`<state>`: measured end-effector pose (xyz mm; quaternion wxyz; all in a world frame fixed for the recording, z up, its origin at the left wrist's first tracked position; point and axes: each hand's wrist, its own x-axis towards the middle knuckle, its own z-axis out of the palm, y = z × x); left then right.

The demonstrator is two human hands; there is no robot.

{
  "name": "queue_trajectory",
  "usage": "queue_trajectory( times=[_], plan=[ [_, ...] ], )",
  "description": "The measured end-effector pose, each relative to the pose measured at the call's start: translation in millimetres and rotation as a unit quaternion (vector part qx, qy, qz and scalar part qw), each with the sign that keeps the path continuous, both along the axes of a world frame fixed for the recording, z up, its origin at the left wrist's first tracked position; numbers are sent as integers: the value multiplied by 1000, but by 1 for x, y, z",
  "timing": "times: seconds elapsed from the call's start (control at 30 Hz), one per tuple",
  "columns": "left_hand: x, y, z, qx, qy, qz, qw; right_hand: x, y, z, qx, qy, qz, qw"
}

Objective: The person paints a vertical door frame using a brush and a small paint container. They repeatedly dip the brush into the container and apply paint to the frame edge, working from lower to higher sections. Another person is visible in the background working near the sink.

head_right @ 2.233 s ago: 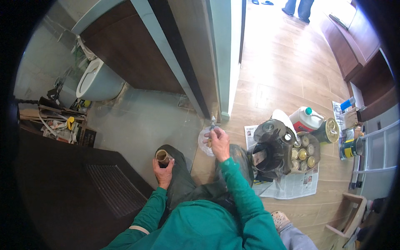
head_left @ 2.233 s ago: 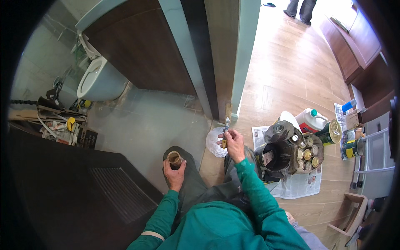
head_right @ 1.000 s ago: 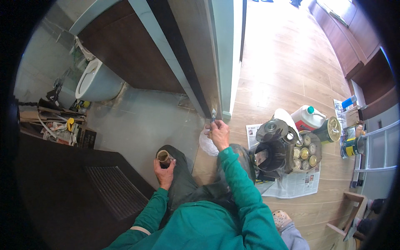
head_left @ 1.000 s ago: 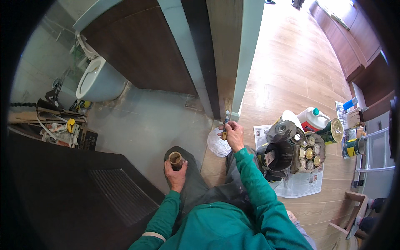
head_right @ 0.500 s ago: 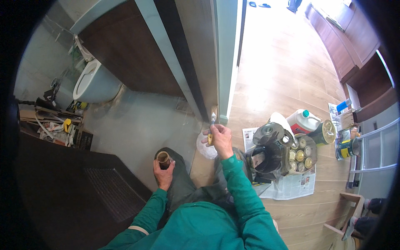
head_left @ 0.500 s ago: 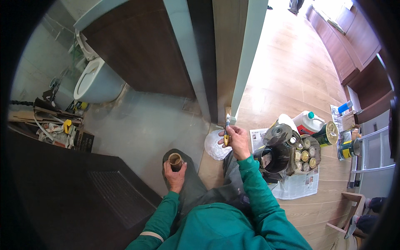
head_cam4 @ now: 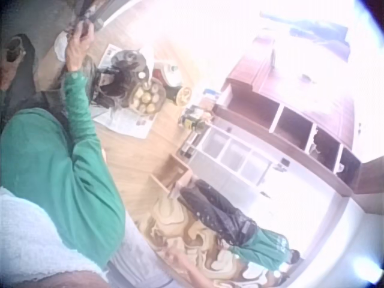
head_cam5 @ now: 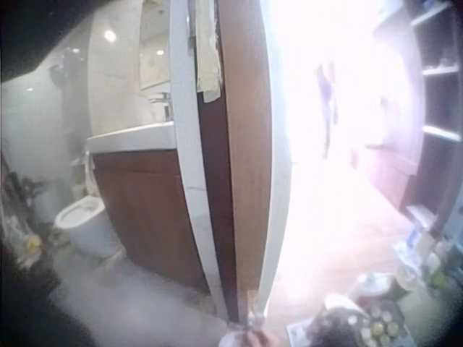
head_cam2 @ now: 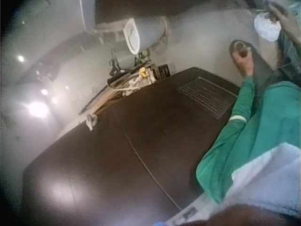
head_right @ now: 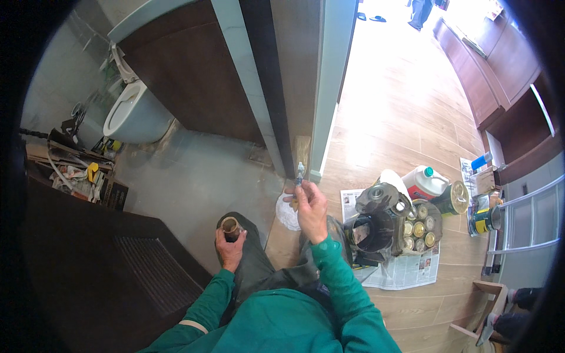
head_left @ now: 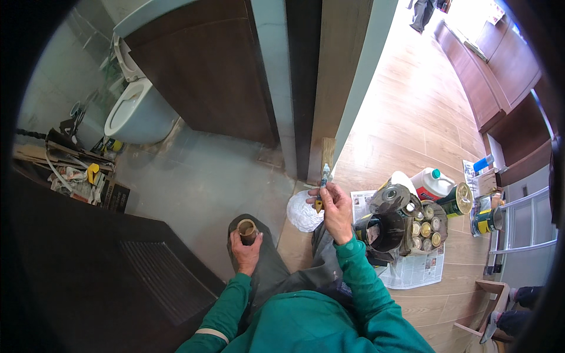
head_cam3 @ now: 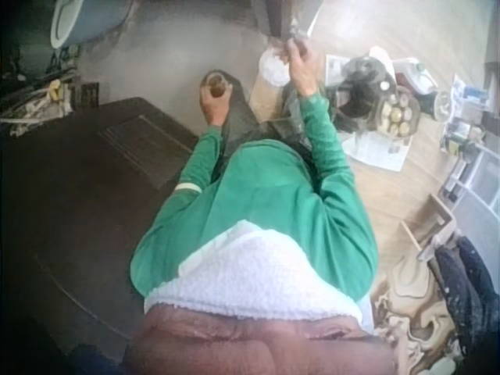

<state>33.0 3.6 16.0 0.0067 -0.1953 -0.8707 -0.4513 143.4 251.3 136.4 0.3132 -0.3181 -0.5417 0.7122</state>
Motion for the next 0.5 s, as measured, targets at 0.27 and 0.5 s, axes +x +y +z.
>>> queue_trajectory(
  times=[0.27, 0.5],
  plan=[
    [-2, 0, -1, 3, 2, 1, 1000, -18, 29, -9, 10, 30, 6, 999],
    [1, 1, 5, 1, -7, -2, 1000, -8, 18, 0, 25, 57, 7, 998]
  ],
)
